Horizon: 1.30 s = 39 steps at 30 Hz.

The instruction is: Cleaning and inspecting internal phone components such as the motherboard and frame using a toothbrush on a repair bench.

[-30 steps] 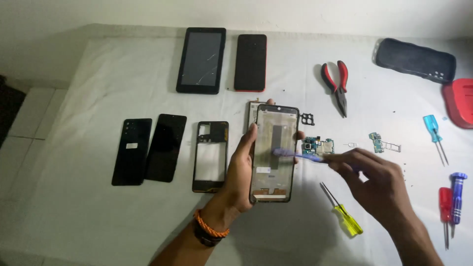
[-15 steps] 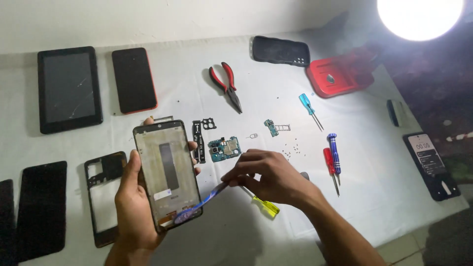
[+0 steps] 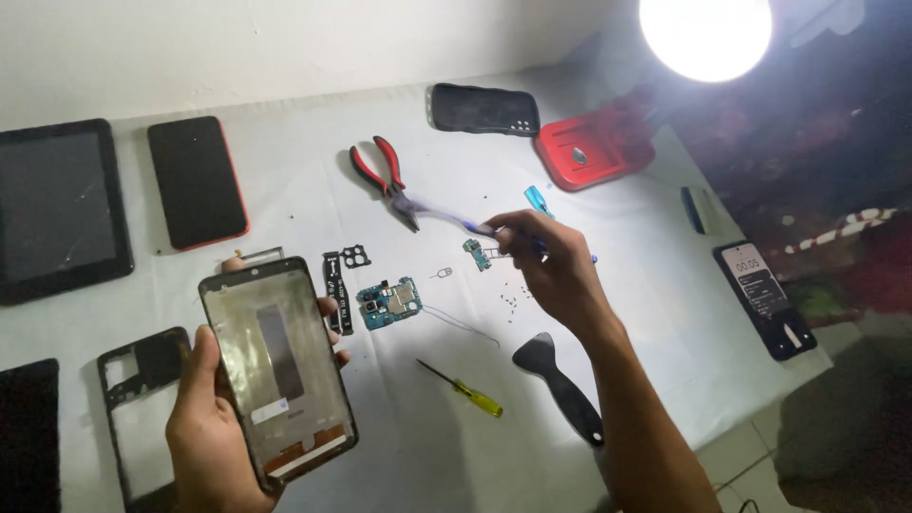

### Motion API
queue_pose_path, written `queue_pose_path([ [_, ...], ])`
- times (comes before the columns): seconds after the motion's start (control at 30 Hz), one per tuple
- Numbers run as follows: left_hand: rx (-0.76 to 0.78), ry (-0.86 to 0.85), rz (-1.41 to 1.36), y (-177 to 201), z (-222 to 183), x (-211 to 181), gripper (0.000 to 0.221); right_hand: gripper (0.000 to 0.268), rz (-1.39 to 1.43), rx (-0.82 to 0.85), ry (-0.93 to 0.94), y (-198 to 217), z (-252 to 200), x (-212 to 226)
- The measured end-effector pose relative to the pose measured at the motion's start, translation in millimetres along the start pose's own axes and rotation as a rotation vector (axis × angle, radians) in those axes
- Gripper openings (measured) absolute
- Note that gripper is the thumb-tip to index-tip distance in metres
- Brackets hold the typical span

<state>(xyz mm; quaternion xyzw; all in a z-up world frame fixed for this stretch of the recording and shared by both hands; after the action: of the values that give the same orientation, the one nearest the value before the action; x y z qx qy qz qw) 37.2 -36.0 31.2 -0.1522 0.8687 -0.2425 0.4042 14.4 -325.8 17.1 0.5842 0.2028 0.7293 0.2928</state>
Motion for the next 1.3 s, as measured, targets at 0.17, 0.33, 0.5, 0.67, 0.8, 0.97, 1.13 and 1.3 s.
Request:
queue_pose_path([
  [0.17, 0.021, -0.022, -0.037, 0, 6, 7, 0.065, 0.021, -0.085, 0.02, -0.222, 3, 0, -13],
  [0.33, 0.122, -0.123, -0.159, 31, 29, 18, 0.063, 0.02, 0.001, 0.331, 0.026, -45, -9, 42],
  [0.5, 0.371, -0.236, -0.255, 40, 28, -2, 0.064, 0.024, -0.006, 0.3, -0.469, -60, -13, 39],
  [0.67, 0.406, -0.368, -0.237, 43, 22, -18, 0.061, 0.013, 0.27, 0.174, -0.358, -57, -9, 18],
  [0.8, 0.401, -0.367, -0.271, 42, 18, -20, 0.055, 0.04, 0.426, 0.13, -0.305, -51, -9, 18],
  [0.97, 0.365, -0.395, -0.255, 51, 24, -25, 0.063, 0.027, 0.399, 0.235, -0.243, -65, -13, 40],
  [1.13, 0.358, -0.435, -0.268, 53, 19, -34, 0.058, 0.015, 0.261, 0.185, -0.321, -46, -10, 42],
  [1.3, 0.359, -0.476, -0.253, 56, 21, -37, 0.057, 0.016, 0.093, -0.053, -0.47, -6, -8, 20],
])
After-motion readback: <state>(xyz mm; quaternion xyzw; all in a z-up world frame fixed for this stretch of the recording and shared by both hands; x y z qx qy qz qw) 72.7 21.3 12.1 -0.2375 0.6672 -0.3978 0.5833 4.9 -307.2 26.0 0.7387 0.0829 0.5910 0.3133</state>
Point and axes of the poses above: each hand's wrist, its own z-axis towards the middle knuckle, its own y-axis out of the back of the hand, x = y × z, the point moved 5 cm from there along z, towards the middle knuckle, and after that the axes turned 10 degrees about x, right-handed, at the moved point
